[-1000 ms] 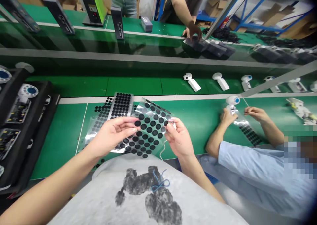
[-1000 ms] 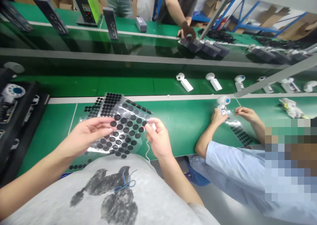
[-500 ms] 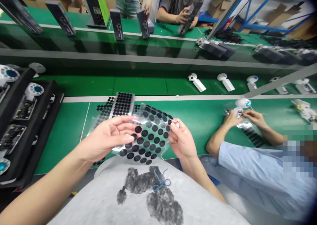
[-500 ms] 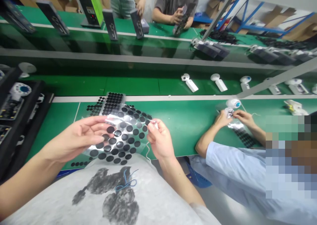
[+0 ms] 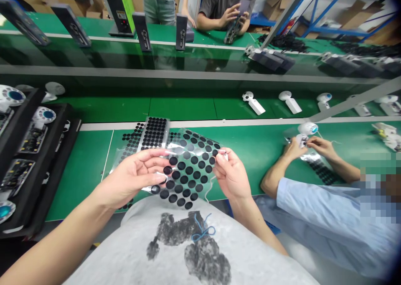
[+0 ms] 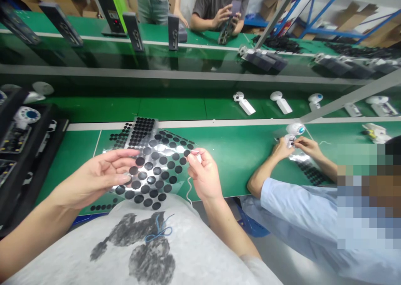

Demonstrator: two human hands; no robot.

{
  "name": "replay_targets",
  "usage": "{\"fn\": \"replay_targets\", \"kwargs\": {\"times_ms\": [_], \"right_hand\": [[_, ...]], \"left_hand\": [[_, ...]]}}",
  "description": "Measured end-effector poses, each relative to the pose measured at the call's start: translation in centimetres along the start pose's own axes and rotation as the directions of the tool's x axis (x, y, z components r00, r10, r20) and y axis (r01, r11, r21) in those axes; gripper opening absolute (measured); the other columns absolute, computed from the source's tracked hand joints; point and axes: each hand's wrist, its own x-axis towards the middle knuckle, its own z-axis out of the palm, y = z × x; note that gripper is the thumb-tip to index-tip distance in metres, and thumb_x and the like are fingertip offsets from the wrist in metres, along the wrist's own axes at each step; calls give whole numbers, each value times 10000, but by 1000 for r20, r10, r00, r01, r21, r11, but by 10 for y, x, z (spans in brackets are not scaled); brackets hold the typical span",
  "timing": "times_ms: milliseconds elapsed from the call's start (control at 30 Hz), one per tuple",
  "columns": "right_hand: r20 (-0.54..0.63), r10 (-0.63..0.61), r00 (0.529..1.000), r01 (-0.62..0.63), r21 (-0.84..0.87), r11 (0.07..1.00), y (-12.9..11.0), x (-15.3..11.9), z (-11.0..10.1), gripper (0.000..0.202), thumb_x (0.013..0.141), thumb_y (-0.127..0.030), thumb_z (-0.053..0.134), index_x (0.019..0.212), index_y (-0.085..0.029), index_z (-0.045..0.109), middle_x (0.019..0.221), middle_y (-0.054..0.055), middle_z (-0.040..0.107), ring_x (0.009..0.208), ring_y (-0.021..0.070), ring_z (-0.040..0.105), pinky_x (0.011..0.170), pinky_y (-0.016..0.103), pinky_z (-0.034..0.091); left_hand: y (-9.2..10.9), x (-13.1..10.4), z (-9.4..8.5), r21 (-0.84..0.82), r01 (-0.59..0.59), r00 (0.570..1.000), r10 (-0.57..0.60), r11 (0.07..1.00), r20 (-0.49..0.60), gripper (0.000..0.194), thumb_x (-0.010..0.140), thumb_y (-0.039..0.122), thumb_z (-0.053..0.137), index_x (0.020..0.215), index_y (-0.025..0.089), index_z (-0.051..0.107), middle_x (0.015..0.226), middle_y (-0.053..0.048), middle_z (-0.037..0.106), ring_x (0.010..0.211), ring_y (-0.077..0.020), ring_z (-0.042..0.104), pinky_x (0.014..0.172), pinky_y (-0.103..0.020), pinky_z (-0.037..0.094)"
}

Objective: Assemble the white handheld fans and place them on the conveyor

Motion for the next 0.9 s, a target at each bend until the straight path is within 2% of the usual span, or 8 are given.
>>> {"fn": "replay_targets", "kwargs": {"times_ms": [233,433,500,567,633,733,800,900], "right_hand": [[11,-56,998,57,-44,997,3,8,-3,169,718,-268,653,791,-221,507,558,-89,408,391,22,164,372,196,119],[10,-177,984,175,-192,966,2,19,-5,170,709,-296,659,808,-234,535,634,-57,461,446,44,300,383,188,177],[2,-184,983,176,-307,935,8,35,-13,199,708,-346,644,839,-236,542,678,-43,503,472,54,349,397,191,207],[-42,-103,994,71,-479,875,23,58,-26,277,698,-407,615,906,-235,550,694,-35,540,471,60,363,411,196,236],[-114,14,993,-82,-620,780,45,79,-42,349,662,-427,602,936,-214,568,651,-37,559,444,65,355,423,205,267],[-122,53,991,-124,-704,699,81,98,-61,276,569,-378,617,734,-157,598,553,-20,560,481,112,440,480,246,348],[-99,56,993,-112,-757,644,103,103,-69,227,524,-374,606,607,-167,569,520,-6,568,535,159,503,553,294,399],[-60,52,997,-79,-821,566,127,108,-80,261,516,-430,546,609,-187,555,539,30,602,593,229,557,644,376,424]], "left_hand": [[-9,6,-7,-12,45,999,-45,999,-13,445,647,104,693,1064,192,563,938,-52,625,752,-144,621,613,-238,553],[-22,22,-12,6,44,998,-44,999,-54,441,650,125,694,1062,190,549,912,-21,610,744,-116,608,635,-223,523],[-40,36,-14,25,6,997,-4,1000,-76,436,650,139,691,1057,181,539,900,-22,606,771,-122,603,672,-239,512],[-67,54,-15,53,19,993,-13,998,-115,417,649,152,682,1036,169,529,871,-23,598,758,-120,593,681,-253,497],[-99,68,-15,81,125,979,-109,989,-174,420,638,151,668,1026,156,508,865,-29,581,718,-115,576,665,-262,482],[-139,75,-18,128,300,922,-253,945,-292,499,588,115,658,1052,134,476,978,-73,551,709,-115,553,681,-280,460],[-153,74,-24,164,311,910,-243,936,-335,512,539,84,666,1022,109,500,1025,-109,543,753,-139,548,717,-292,448],[-155,70,-40,245,249,932,-163,937,-323,455,561,112,648,999,100,525,1055,-122,549,815,-156,547,781,-293,428]]}}
